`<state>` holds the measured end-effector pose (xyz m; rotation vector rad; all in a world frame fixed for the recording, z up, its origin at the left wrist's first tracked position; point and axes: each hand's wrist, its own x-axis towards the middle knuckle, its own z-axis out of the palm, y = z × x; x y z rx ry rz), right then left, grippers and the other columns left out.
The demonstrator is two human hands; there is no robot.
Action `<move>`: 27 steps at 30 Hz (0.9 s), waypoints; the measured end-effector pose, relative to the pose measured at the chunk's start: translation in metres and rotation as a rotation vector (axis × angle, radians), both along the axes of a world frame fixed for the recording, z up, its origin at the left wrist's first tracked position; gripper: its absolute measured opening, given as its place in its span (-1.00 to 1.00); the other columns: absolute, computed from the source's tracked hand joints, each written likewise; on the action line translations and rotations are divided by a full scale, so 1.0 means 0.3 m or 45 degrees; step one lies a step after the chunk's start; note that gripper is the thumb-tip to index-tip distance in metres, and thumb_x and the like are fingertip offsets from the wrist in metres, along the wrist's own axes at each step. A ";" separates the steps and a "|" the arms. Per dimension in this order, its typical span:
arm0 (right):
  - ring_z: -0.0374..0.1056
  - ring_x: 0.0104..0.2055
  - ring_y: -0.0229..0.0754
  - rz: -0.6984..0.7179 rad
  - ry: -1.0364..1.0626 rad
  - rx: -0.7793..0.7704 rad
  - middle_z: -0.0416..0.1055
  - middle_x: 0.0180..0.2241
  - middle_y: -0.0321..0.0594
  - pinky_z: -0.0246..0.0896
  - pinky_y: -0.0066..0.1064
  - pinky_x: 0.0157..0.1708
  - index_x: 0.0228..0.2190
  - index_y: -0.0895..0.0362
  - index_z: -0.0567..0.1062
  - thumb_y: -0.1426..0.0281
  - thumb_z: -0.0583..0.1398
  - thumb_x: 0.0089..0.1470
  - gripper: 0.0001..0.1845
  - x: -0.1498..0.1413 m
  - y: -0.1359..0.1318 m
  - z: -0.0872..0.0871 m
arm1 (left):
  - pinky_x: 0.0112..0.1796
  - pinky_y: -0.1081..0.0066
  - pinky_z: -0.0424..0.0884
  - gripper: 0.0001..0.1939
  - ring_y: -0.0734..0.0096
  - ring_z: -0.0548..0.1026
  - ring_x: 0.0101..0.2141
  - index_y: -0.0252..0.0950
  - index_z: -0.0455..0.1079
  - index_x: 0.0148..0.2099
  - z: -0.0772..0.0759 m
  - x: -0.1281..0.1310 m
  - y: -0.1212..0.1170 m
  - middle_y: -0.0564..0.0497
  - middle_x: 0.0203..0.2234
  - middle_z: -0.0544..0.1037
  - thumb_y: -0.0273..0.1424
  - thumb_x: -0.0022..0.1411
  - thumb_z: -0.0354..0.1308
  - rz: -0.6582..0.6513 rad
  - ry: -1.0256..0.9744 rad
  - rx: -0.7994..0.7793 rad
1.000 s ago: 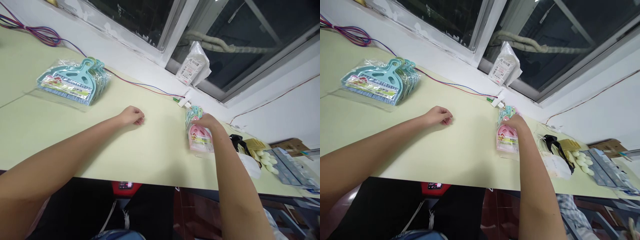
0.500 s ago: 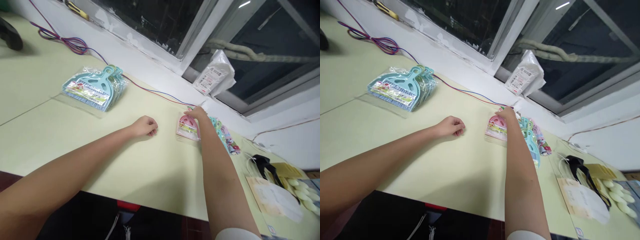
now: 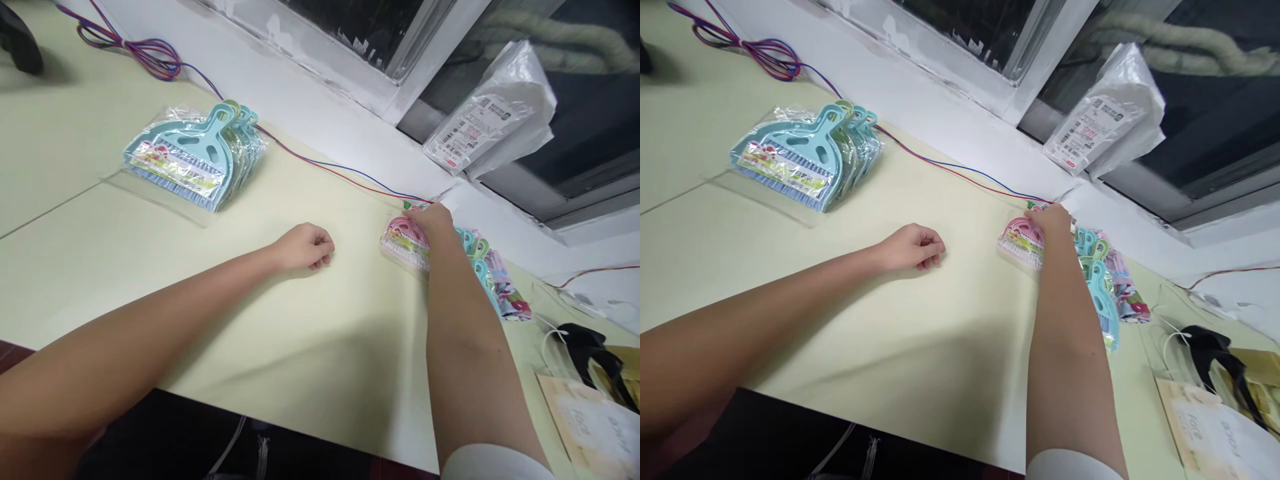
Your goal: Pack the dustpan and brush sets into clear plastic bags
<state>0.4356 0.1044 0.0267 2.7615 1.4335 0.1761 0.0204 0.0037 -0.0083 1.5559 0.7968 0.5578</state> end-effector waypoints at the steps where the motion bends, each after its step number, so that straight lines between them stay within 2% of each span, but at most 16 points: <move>1: 0.45 0.01 0.23 -0.011 0.003 0.024 0.48 -0.01 0.33 0.34 -0.12 -0.03 -0.06 0.36 0.53 -0.11 0.30 -0.03 -0.20 -0.004 -0.006 0.000 | -0.45 0.37 0.49 -0.86 0.37 0.56 -0.47 -0.34 0.48 -0.28 0.003 0.001 -0.001 -0.14 -0.38 0.64 -0.36 0.27 0.18 0.008 0.003 -0.005; 9: 0.46 -0.03 0.19 -0.042 0.037 0.151 0.50 -0.06 0.28 0.36 -0.15 -0.09 -0.07 0.33 0.53 0.01 0.33 -0.07 -0.29 -0.054 -0.047 0.014 | -0.44 0.36 0.52 -0.84 0.37 0.56 -0.46 -0.34 0.48 -0.29 0.005 -0.001 -0.002 -0.16 -0.37 0.64 -0.34 0.26 0.19 0.017 -0.012 -0.023; 14: 0.45 -0.02 0.21 -0.088 0.034 0.221 0.50 -0.07 0.28 0.36 -0.15 -0.10 -0.05 0.35 0.53 0.07 0.33 -0.07 -0.31 -0.063 -0.025 0.014 | -0.44 0.37 0.51 -0.85 0.37 0.56 -0.47 -0.32 0.47 -0.30 -0.009 -0.004 0.008 -0.15 -0.37 0.65 -0.34 0.25 0.19 0.003 -0.032 -0.028; 20: 0.43 0.01 0.27 -0.104 0.056 0.291 0.48 -0.09 0.37 0.35 -0.10 -0.07 -0.10 0.33 0.58 0.09 0.34 -0.04 -0.38 -0.076 -0.008 0.004 | -0.46 0.38 0.51 -0.86 0.37 0.56 -0.47 -0.31 0.46 -0.30 -0.009 -0.008 0.011 -0.12 -0.38 0.64 -0.33 0.24 0.18 -0.005 -0.034 -0.043; 24: 0.42 0.02 0.20 -0.014 0.017 0.328 0.51 -0.09 0.26 0.29 -0.09 -0.04 -0.12 0.23 0.62 0.12 0.27 0.09 -0.54 -0.095 -0.061 0.062 | -0.46 0.39 0.50 -0.85 0.38 0.56 -0.48 -0.31 0.46 -0.30 -0.007 -0.010 0.009 -0.13 -0.38 0.65 -0.33 0.25 0.17 -0.015 -0.022 -0.004; 27: 0.44 -0.03 0.07 0.132 0.032 0.204 0.56 -0.12 0.12 0.25 -0.20 -0.07 -0.19 0.13 0.66 0.28 0.24 0.13 -0.73 -0.116 -0.149 0.140 | -0.45 0.39 0.50 -0.85 0.37 0.57 -0.47 -0.31 0.46 -0.30 -0.009 -0.008 0.009 -0.13 -0.36 0.65 -0.32 0.24 0.19 -0.004 -0.024 -0.001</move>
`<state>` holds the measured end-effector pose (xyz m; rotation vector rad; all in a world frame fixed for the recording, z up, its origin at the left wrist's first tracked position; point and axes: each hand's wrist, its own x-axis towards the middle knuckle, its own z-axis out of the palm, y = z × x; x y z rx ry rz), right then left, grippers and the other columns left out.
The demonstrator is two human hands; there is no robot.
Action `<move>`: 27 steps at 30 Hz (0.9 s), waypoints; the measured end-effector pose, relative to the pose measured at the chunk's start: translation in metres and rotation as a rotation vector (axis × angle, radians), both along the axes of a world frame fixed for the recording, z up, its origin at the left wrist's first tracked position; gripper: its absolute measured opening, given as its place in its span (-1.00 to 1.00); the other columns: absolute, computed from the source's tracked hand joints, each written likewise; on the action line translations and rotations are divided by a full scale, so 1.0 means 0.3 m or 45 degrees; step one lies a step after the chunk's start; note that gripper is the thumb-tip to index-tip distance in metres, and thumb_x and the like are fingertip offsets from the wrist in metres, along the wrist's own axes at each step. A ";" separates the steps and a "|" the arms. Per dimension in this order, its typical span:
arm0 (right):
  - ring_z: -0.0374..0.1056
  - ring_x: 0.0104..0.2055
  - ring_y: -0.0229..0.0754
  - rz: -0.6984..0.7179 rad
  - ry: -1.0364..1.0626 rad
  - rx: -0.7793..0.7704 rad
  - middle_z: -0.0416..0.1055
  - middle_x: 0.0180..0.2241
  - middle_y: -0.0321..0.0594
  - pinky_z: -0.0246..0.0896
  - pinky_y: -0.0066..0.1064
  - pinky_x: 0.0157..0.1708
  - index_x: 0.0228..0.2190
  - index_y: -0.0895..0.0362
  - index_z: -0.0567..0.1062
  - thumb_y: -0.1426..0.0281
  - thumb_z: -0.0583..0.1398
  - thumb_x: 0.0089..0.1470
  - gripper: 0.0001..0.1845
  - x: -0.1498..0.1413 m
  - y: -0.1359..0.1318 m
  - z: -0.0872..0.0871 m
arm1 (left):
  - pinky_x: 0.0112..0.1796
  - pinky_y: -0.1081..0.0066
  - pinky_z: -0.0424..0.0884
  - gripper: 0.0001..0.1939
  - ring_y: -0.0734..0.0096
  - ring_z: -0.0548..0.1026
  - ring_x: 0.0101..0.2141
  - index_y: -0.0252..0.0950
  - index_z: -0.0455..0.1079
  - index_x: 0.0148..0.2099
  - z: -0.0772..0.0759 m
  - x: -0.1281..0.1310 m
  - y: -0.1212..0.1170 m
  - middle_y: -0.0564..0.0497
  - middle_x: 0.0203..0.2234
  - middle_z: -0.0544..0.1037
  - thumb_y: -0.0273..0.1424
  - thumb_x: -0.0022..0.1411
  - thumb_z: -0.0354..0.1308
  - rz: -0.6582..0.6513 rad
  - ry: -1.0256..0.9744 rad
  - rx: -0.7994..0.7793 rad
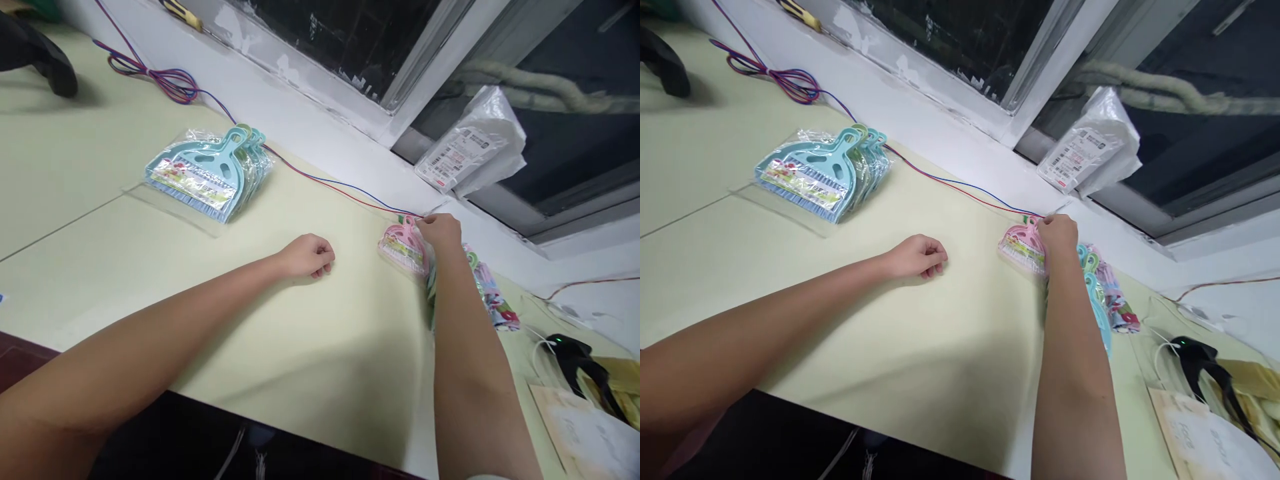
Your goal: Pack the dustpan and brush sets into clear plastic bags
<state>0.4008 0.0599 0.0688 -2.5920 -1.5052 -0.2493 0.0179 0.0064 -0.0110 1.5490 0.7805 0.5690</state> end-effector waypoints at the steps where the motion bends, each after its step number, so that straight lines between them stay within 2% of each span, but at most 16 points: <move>1: 0.45 -0.07 0.04 0.052 0.016 -0.089 0.57 -0.14 0.09 0.25 -0.23 -0.10 -0.22 0.11 0.66 0.32 0.24 0.12 -0.76 -0.012 -0.038 0.021 | -0.45 0.39 0.50 -0.84 0.37 0.57 -0.47 -0.31 0.46 -0.30 -0.002 0.001 0.000 -0.13 -0.36 0.65 -0.31 0.23 0.19 0.002 -0.002 -0.003; 4: 0.47 -0.11 -0.02 0.278 0.074 -0.343 0.59 -0.14 -0.03 0.27 -0.27 -0.14 -0.18 0.07 0.66 0.37 0.25 0.08 -0.74 -0.070 -0.166 0.037 | -0.44 0.38 0.51 -0.83 0.37 0.57 -0.46 -0.30 0.47 -0.29 -0.008 0.005 0.002 -0.11 -0.37 0.65 -0.30 0.23 0.19 0.000 -0.003 0.006; 8: 0.48 -0.08 -0.04 0.363 0.062 -0.450 0.60 -0.14 -0.11 0.27 -0.34 -0.09 -0.21 0.08 0.65 0.43 0.27 0.03 -0.74 -0.168 -0.312 -0.059 | -0.44 0.38 0.51 -0.82 0.37 0.56 -0.46 -0.30 0.48 -0.30 -0.011 0.007 0.002 -0.11 -0.38 0.65 -0.28 0.23 0.20 -0.005 0.000 0.049; 11: 0.48 -0.06 -0.01 0.291 -0.074 -0.362 0.59 -0.13 -0.04 0.27 -0.32 -0.06 -0.19 0.10 0.65 0.44 0.13 0.16 -0.70 -0.218 -0.364 -0.139 | -0.43 0.38 0.51 -0.82 0.37 0.55 -0.46 -0.31 0.48 -0.30 -0.003 0.006 -0.005 -0.12 -0.38 0.64 -0.28 0.22 0.22 0.007 0.003 0.064; 13: 0.46 -0.02 0.03 0.223 -0.134 -0.307 0.57 -0.10 0.03 0.27 -0.30 -0.05 -0.14 0.14 0.63 0.43 0.05 0.23 -0.64 -0.233 -0.374 -0.166 | -0.43 0.38 0.50 -0.82 0.38 0.54 -0.46 -0.32 0.48 -0.31 0.004 0.006 -0.011 -0.12 -0.39 0.63 -0.29 0.21 0.22 0.018 0.002 0.072; 20: 0.44 0.01 0.06 0.123 -0.123 -0.292 0.53 -0.07 0.13 0.25 -0.27 -0.05 -0.06 0.20 0.56 0.39 -0.02 0.30 -0.61 -0.288 -0.403 -0.161 | -0.40 0.36 0.50 -0.80 0.38 0.53 -0.47 -0.34 0.46 -0.31 0.005 -0.003 -0.014 -0.15 -0.38 0.62 -0.28 0.21 0.23 0.001 -0.036 0.074; 24: 0.40 0.01 0.12 0.200 -0.225 -0.151 0.49 -0.05 0.16 0.22 -0.23 -0.03 -0.01 0.23 0.50 0.33 0.05 0.28 -0.63 -0.414 -0.476 -0.155 | -0.45 0.41 0.45 -0.76 0.40 0.52 -0.49 -0.32 0.46 -0.29 0.000 -0.010 -0.014 -0.12 -0.38 0.61 -0.22 0.22 0.21 -0.014 -0.076 0.118; 27: 0.40 0.00 0.08 0.441 -0.175 -0.060 0.51 -0.08 0.08 0.20 -0.24 -0.03 -0.02 0.18 0.49 0.30 0.06 0.29 -0.65 -0.549 -0.537 -0.165 | -0.49 0.42 0.36 -0.72 0.45 0.45 -0.56 -0.29 0.47 -0.28 0.009 -0.022 -0.016 -0.05 -0.43 0.60 -0.18 0.28 0.12 0.063 0.001 0.305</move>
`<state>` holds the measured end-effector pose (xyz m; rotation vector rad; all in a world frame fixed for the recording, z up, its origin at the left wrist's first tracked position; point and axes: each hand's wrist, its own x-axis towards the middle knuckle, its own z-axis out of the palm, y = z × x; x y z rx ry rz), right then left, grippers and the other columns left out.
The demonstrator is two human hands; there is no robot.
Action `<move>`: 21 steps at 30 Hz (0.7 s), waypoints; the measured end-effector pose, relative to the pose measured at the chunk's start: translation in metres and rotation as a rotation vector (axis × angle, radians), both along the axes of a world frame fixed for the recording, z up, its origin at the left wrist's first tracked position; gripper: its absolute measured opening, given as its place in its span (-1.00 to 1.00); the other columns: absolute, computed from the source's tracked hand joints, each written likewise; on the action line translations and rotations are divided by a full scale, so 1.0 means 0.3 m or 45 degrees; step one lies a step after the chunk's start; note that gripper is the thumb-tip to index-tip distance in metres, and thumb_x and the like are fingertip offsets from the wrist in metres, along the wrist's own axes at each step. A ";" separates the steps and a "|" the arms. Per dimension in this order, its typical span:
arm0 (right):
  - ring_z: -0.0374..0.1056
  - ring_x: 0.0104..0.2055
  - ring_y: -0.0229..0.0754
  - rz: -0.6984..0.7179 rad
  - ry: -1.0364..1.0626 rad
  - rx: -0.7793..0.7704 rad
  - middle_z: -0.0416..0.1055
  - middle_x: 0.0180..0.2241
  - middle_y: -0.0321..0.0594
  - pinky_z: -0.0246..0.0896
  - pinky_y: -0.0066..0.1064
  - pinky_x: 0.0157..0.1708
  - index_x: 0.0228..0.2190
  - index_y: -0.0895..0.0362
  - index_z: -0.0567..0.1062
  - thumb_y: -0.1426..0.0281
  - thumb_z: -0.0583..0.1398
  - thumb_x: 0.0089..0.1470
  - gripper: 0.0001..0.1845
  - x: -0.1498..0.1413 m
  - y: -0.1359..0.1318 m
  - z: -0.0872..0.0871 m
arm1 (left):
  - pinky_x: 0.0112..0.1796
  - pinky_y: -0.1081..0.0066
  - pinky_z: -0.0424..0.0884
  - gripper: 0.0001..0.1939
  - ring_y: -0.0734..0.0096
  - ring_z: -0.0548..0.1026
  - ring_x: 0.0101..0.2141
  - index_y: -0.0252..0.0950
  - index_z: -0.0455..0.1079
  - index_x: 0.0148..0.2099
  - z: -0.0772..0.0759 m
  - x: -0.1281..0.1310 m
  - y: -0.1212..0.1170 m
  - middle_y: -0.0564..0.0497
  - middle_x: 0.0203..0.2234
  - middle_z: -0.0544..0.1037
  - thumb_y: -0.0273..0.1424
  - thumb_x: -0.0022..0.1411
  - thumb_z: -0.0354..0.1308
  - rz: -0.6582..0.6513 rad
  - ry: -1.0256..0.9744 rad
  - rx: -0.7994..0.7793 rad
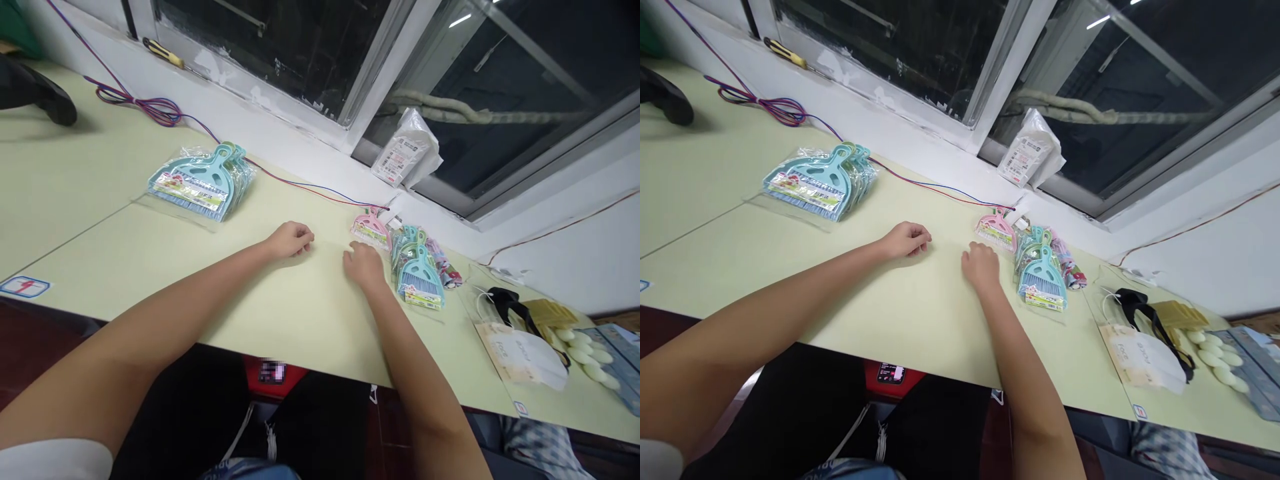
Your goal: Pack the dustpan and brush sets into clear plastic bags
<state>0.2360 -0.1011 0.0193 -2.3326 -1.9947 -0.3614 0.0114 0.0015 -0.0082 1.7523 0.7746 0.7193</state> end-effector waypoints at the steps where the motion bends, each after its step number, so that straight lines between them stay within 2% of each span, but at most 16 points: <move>1: 0.40 -0.02 0.05 0.096 0.051 0.012 0.52 -0.10 0.04 0.19 -0.25 -0.03 -0.03 0.16 0.50 0.29 0.05 0.31 -0.66 -0.044 -0.017 -0.009 | -0.48 0.42 0.34 -0.71 0.45 0.44 -0.56 -0.29 0.47 -0.29 0.006 -0.007 0.000 -0.03 -0.45 0.59 -0.18 0.29 0.09 0.036 0.048 0.111; 5: 0.40 -0.10 -0.01 0.340 0.198 0.153 0.54 -0.17 -0.05 0.18 -0.25 -0.02 -0.09 0.13 0.53 0.31 0.04 0.33 -0.69 -0.163 -0.062 -0.067 | -0.39 0.36 0.29 -0.68 0.35 0.46 -0.46 -0.26 0.53 -0.32 0.046 -0.046 0.006 -0.02 -0.47 0.60 -0.21 0.31 0.03 0.163 0.303 0.615; 9: 0.38 -0.10 -0.02 0.466 0.341 0.238 0.54 -0.16 -0.07 0.20 -0.24 0.00 -0.12 0.12 0.55 0.35 0.08 0.30 -0.73 -0.163 -0.067 -0.109 | -0.37 0.32 0.25 -0.66 0.28 0.47 -0.39 -0.21 0.58 -0.24 0.113 -0.101 0.026 -0.01 -0.42 0.62 -0.21 0.34 0.01 0.374 0.595 0.873; 14: 0.40 -0.13 -0.07 0.509 0.526 0.285 0.55 -0.20 -0.12 0.23 -0.26 -0.01 -0.15 0.12 0.57 0.37 0.11 0.28 -0.76 -0.115 -0.044 -0.119 | -0.18 0.26 0.31 -0.63 0.18 0.48 -0.21 -0.30 0.50 0.01 0.221 -0.231 0.109 -0.11 -0.19 0.61 -0.29 0.41 -0.09 0.800 0.686 0.889; 17: 0.41 -0.15 -0.08 0.524 0.579 0.288 0.55 -0.22 -0.14 0.24 -0.26 -0.03 -0.17 0.11 0.57 0.38 0.12 0.27 -0.77 -0.104 -0.036 -0.120 | 0.08 0.19 0.25 -0.62 0.08 0.35 0.06 -0.39 0.41 0.12 0.261 -0.348 0.208 -0.21 0.02 0.50 -0.32 0.37 0.01 1.149 0.743 0.921; 19: 0.41 -0.16 -0.08 0.524 0.590 0.291 0.55 -0.23 -0.14 0.24 -0.26 -0.04 -0.17 0.11 0.57 0.37 0.12 0.27 -0.77 -0.105 -0.035 -0.120 | 0.15 0.06 0.19 -0.49 -0.05 0.21 0.18 -0.45 0.32 0.22 0.268 -0.422 0.286 -0.33 0.21 0.34 -0.24 0.34 0.08 1.216 0.821 0.814; 21: 0.41 -0.17 -0.09 0.522 0.595 0.292 0.55 -0.24 -0.14 0.24 -0.26 -0.05 -0.18 0.10 0.58 0.37 0.12 0.26 -0.77 -0.108 -0.035 -0.119 | 0.15 -0.09 0.17 -0.39 -0.13 0.19 0.18 -0.50 0.29 0.24 0.264 -0.479 0.362 -0.39 0.20 0.33 -0.16 0.31 0.13 1.145 0.954 0.625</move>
